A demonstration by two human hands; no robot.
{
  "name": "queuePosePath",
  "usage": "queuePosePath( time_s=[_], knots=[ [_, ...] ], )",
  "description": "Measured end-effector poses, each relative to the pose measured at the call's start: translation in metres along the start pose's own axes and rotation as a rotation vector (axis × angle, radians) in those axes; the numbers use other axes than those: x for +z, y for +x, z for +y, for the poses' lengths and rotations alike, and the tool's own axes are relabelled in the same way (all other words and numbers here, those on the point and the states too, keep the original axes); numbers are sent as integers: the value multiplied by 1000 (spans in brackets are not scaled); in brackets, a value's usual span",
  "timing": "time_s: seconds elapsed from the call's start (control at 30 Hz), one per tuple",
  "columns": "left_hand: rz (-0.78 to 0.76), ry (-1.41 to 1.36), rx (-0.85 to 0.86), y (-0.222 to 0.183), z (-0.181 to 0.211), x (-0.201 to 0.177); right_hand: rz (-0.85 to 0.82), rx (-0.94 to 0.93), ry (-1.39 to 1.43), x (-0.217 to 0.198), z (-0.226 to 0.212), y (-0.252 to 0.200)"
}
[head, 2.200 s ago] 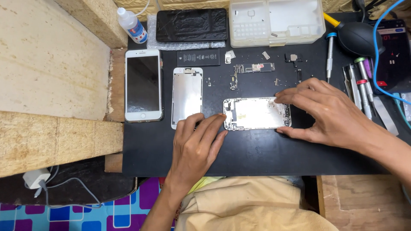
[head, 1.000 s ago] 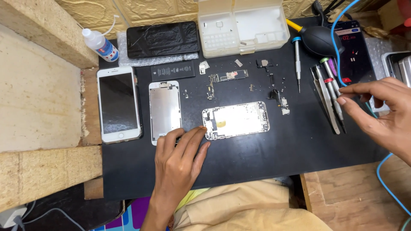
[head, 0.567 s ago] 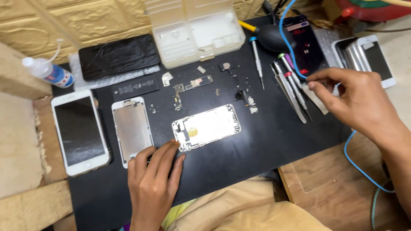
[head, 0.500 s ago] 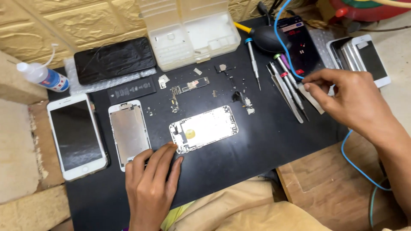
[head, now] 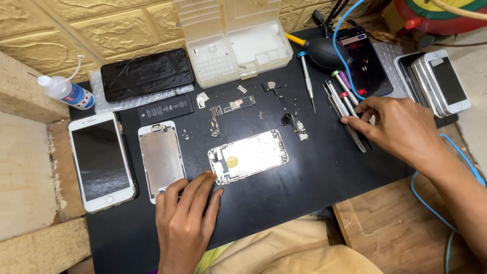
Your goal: Disassembling a smartphone by removing internal screws and carefully lifting components like the motherboard using a screwdriver and tweezers.
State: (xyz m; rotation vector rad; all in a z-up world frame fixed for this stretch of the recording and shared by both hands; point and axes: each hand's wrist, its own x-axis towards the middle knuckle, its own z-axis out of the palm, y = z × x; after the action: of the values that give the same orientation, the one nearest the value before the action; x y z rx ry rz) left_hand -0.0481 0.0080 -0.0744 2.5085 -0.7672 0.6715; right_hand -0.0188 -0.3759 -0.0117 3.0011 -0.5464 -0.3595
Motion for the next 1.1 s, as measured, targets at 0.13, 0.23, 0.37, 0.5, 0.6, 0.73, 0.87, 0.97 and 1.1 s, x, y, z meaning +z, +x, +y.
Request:
queuePosePath(
  time_s=[0.13, 0.23, 0.37, 0.5, 0.6, 0.73, 0.87, 0.97, 1.1],
  knots=[
    [-21, -14, -15, -2, -1, 0, -31, 47, 31, 2, 2, 2],
    [-38, -14, -25, -2, 0, -1, -15, 35, 92, 6, 5, 6],
    [-58, -17, -17, -2, 0, -4, -9, 10, 192, 7, 7, 7],
    [-62, -32, 5, -5, -4, -2, 65, -77, 387, 25, 21, 14],
    [-62, -17, 9, -6, -3, -4, 111, -58, 409, 39, 29, 21],
    [-45, -19, -5, -8, -4, -4, 161, -163, 515, 59, 46, 32],
    [-30, -40, -3, -8, -4, -2, 219, -209, 713, 74, 64, 40],
    [-26, -26, 1, -8, -5, -4, 204, -178, 875, 53, 46, 28],
    [-27, -28, 7, -8, -5, -4, 161, -295, 1077, 9, -8, -4]
  ],
)
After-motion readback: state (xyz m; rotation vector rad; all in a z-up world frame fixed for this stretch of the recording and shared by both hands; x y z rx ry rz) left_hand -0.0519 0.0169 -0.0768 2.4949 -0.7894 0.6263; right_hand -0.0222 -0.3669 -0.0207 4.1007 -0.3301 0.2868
